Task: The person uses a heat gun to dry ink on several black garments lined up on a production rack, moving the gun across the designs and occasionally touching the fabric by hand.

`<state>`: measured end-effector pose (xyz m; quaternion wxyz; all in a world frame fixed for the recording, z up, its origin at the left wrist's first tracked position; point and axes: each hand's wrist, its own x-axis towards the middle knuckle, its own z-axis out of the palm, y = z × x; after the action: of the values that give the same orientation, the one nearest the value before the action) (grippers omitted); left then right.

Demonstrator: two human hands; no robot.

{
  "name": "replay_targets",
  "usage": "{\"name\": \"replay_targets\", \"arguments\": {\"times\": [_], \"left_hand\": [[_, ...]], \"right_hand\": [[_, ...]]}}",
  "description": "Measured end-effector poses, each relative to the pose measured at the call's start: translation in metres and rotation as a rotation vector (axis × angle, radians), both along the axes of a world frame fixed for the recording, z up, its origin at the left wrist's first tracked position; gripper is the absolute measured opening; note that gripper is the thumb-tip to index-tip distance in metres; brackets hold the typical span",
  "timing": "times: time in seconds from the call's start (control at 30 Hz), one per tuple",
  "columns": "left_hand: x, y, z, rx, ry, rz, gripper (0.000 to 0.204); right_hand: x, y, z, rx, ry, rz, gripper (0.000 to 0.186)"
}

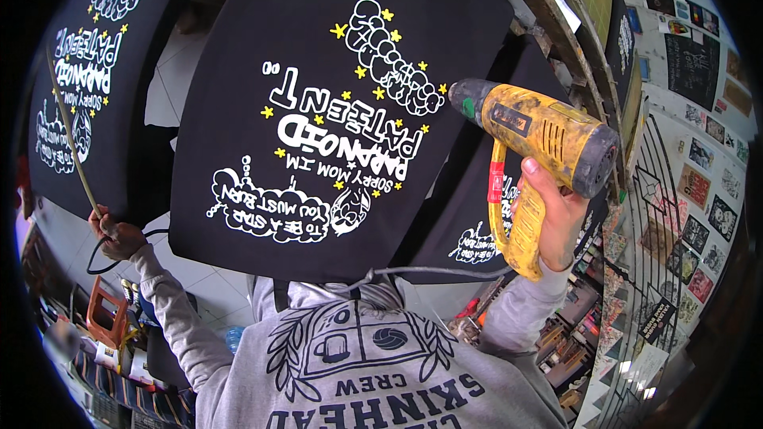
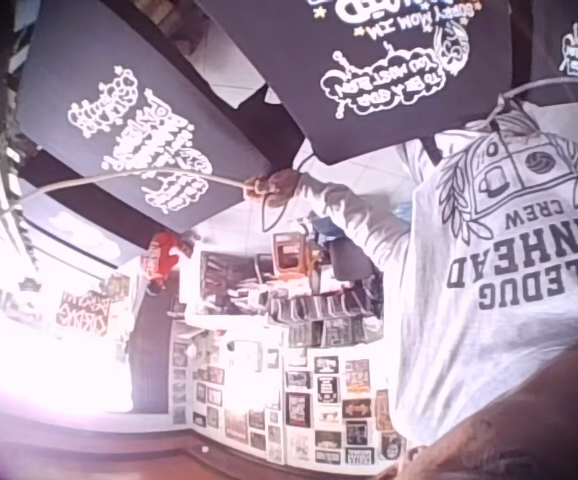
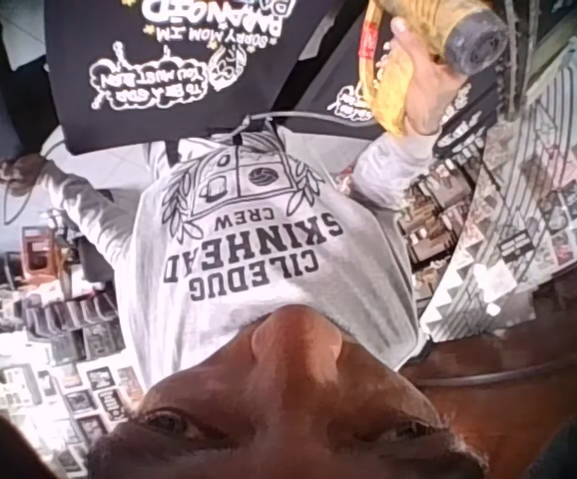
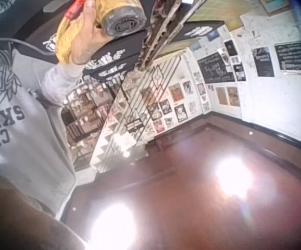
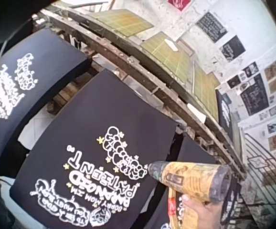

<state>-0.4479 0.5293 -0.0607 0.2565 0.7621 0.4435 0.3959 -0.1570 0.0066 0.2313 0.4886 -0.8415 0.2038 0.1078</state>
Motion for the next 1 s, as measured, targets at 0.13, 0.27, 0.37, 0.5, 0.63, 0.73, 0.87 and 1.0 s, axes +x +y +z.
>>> {"name": "replay_targets", "arguments": {"times": [0.13, 0.27, 0.37, 0.5, 0.63, 0.73, 0.87, 1.0], "left_hand": [[-0.001, 0.000, 0.000, 0.029, 0.059, 0.014, 0.042], [-0.006, 0.004, -0.004, -0.002, 0.058, 0.027, 0.034], [-0.007, 0.003, -0.006, 0.007, 0.057, 0.020, 0.032], [-0.010, 0.008, -0.004, 0.007, 0.099, 0.007, 0.033], [-0.007, 0.002, -0.006, -0.002, 0.063, 0.025, 0.036], [-0.009, 0.006, -0.007, -0.002, 0.063, 0.017, 0.037], [-0.010, 0.005, -0.008, -0.025, 0.052, 0.015, 0.036], [-0.001, -0.005, 0.001, 0.027, 0.048, 0.011, 0.044]], "right_hand": [[-0.002, 0.003, 0.001, 0.000, -0.014, 0.006, 0.041], [-0.003, 0.005, 0.003, 0.010, -0.004, 0.000, 0.040], [-0.003, 0.008, 0.006, -0.007, 0.008, 0.035, 0.041], [-0.004, 0.010, 0.003, -0.020, -0.023, 0.031, 0.039], [-0.003, 0.007, 0.007, 0.005, 0.018, 0.024, 0.040], [-0.001, 0.008, 0.006, 0.015, -0.013, 0.013, 0.041], [0.004, 0.018, 0.002, 0.041, -0.060, -0.005, 0.040], [0.009, 0.023, 0.003, 0.014, -0.059, 0.081, 0.036]]}}
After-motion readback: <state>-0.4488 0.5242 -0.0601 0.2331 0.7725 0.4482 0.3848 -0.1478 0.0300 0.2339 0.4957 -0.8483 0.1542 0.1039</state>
